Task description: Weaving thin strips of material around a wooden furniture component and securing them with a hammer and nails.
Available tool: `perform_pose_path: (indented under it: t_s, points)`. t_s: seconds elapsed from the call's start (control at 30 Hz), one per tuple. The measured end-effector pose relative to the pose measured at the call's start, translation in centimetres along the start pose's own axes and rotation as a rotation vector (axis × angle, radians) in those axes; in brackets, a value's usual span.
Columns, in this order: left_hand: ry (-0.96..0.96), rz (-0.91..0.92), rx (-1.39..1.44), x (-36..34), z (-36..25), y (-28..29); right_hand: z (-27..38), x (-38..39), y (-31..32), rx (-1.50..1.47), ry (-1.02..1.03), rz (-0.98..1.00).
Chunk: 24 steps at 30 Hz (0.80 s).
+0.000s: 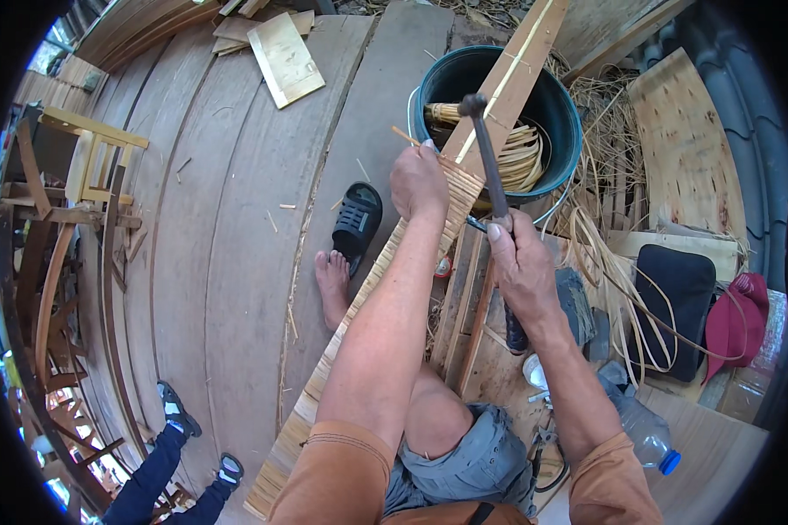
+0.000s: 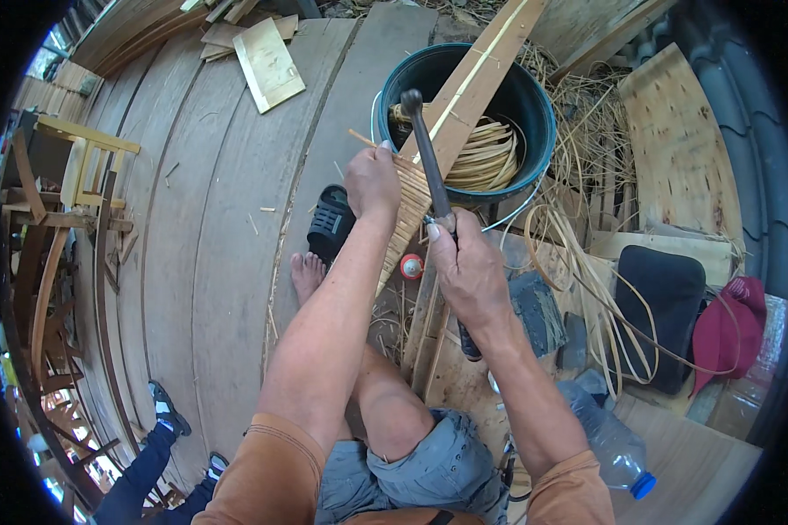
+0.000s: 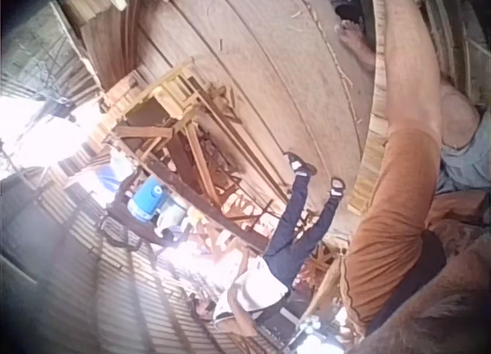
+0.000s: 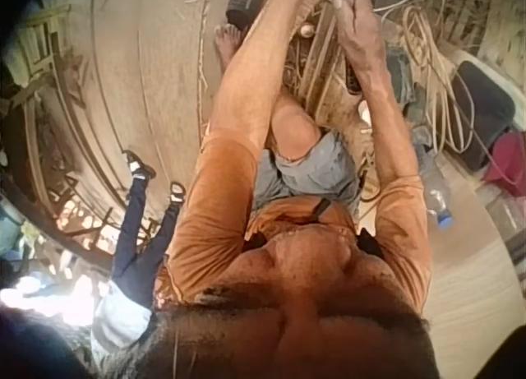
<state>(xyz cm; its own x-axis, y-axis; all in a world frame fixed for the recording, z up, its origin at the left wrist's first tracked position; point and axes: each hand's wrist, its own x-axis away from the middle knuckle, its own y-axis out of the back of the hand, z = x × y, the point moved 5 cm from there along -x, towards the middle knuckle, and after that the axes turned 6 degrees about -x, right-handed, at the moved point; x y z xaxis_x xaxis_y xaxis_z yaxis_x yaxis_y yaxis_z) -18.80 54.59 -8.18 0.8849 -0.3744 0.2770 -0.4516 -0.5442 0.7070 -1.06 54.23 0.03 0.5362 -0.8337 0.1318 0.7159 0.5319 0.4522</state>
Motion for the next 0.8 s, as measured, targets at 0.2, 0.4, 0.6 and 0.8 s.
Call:
perform_pose_path:
  t_s: [0.2,0.4,0.6,0.8]
  points:
    - [-0.033,-0.031,0.044,-0.4,0.1,0.1,-1.9,-0.8,-1.4,0.197,-0.082,0.123]
    - [-0.016,0.034,0.077,-0.5,0.3,-0.1,1.0,1.1,0.0,-0.131,0.063,-0.062]
    - [-0.022,0.035,0.089,-1.0,0.6,-0.4,-2.7,-0.2,-0.9,0.165,-0.071,0.068]
    - [-0.067,0.037,0.150,-0.9,0.4,-0.1,0.9,0.4,-0.4,0.105,0.067,0.006]
